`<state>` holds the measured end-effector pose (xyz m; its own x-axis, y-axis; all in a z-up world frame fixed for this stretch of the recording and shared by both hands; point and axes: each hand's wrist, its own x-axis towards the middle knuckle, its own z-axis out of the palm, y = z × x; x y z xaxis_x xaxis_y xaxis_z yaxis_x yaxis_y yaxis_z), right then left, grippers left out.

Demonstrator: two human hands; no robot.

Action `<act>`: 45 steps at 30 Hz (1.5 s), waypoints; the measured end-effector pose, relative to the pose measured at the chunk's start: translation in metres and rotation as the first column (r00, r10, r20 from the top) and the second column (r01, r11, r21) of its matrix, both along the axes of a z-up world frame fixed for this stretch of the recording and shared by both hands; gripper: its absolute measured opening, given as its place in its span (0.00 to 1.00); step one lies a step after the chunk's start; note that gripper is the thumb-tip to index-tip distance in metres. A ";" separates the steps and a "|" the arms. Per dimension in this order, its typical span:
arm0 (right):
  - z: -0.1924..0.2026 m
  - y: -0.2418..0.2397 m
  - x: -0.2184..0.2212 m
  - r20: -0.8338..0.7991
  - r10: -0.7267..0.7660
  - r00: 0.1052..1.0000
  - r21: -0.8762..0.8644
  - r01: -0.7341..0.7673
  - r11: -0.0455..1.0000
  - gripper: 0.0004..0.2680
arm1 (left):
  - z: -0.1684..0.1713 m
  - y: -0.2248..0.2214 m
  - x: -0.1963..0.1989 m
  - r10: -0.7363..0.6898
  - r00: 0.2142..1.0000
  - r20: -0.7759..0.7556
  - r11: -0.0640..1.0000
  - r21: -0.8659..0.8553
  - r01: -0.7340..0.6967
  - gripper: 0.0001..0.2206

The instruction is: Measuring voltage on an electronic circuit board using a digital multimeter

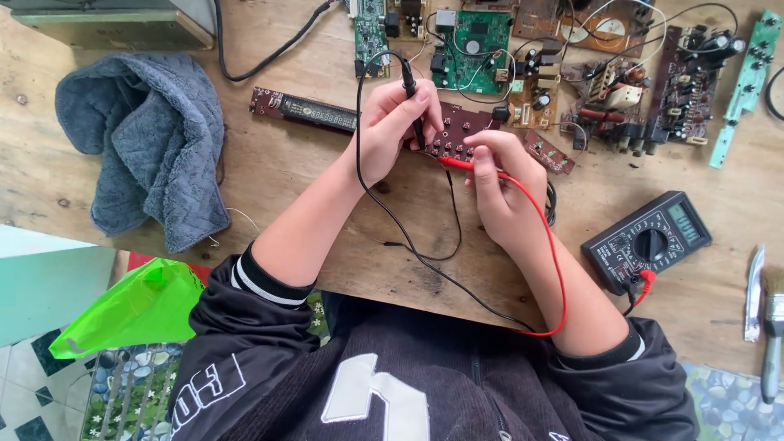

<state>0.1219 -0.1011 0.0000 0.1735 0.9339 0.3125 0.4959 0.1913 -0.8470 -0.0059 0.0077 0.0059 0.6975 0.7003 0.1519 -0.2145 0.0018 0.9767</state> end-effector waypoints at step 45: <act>0.013 -0.008 -0.001 0.036 -0.127 0.991 -0.118 0.130 0.984 0.13 | 0.003 0.001 0.003 -0.101 0.977 -0.187 0.869 0.461 0.179 0.15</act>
<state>0.1212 -0.1089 0.0128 0.2874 0.9355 0.2058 0.5335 0.0221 -0.8455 -0.0027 0.0084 0.0089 0.8243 0.4645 0.3238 -0.0958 -0.4493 0.8882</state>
